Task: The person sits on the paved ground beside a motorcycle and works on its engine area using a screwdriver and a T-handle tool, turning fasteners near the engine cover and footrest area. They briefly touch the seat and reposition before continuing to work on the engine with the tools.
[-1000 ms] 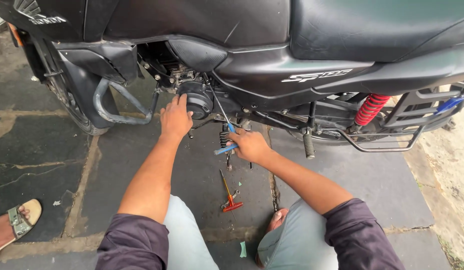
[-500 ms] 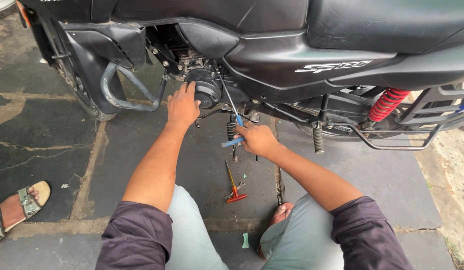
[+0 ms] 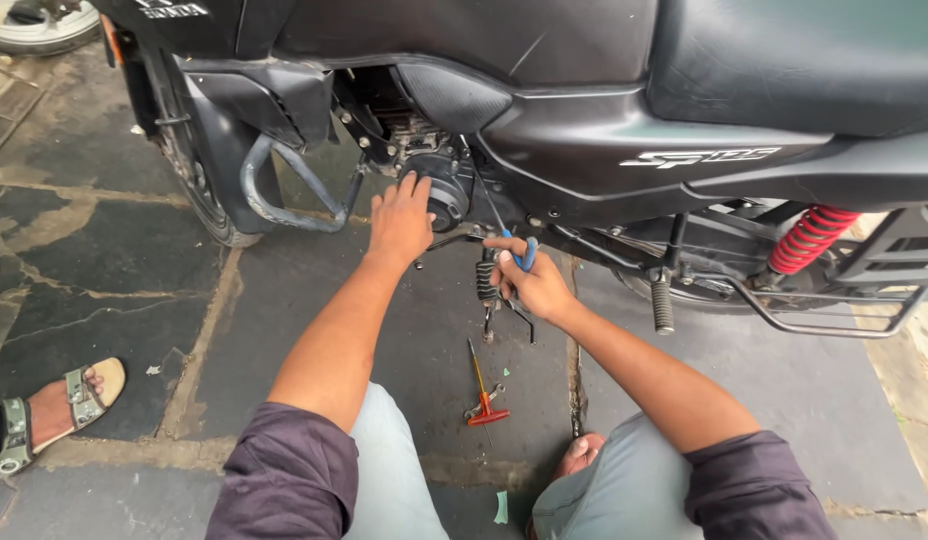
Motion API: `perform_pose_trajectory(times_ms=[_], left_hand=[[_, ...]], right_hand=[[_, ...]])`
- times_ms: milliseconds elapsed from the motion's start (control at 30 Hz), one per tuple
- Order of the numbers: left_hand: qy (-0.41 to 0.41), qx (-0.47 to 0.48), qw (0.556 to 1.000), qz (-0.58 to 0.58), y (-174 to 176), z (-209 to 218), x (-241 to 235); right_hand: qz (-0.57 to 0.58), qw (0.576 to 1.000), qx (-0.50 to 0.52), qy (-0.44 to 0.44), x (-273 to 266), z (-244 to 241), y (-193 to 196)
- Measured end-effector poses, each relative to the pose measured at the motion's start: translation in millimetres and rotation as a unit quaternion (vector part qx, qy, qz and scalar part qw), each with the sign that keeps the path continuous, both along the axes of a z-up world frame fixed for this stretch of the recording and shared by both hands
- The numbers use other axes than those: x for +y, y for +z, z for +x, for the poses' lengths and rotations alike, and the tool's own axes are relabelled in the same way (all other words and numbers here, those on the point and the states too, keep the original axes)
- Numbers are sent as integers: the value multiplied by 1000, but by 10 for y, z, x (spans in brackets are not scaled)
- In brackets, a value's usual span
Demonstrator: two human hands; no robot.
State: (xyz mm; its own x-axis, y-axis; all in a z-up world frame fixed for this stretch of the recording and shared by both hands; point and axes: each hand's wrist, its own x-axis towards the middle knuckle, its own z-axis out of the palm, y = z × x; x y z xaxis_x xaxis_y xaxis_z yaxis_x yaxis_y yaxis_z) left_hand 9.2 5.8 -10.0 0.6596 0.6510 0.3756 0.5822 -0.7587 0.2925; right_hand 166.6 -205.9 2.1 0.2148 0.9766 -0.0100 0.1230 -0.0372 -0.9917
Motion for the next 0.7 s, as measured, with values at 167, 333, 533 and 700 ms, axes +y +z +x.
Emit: perform_pose_trajectory(times_ms=[167, 333, 533, 700], left_hand=[[-18, -14, 999, 28, 65, 31, -45], [-23, -27, 998, 47, 95, 62, -98], [-32, -20, 998, 47, 122, 41, -107], [-27, -19, 998, 48, 130, 21, -99]], right_hand=[[-12, 999, -35, -18, -1, -30, 42], [22, 993, -92, -67, -30, -71, 48], [34, 964, -255, -74, -67, -110, 231], [-21, 955, -286, -73, -70, -156, 364]])
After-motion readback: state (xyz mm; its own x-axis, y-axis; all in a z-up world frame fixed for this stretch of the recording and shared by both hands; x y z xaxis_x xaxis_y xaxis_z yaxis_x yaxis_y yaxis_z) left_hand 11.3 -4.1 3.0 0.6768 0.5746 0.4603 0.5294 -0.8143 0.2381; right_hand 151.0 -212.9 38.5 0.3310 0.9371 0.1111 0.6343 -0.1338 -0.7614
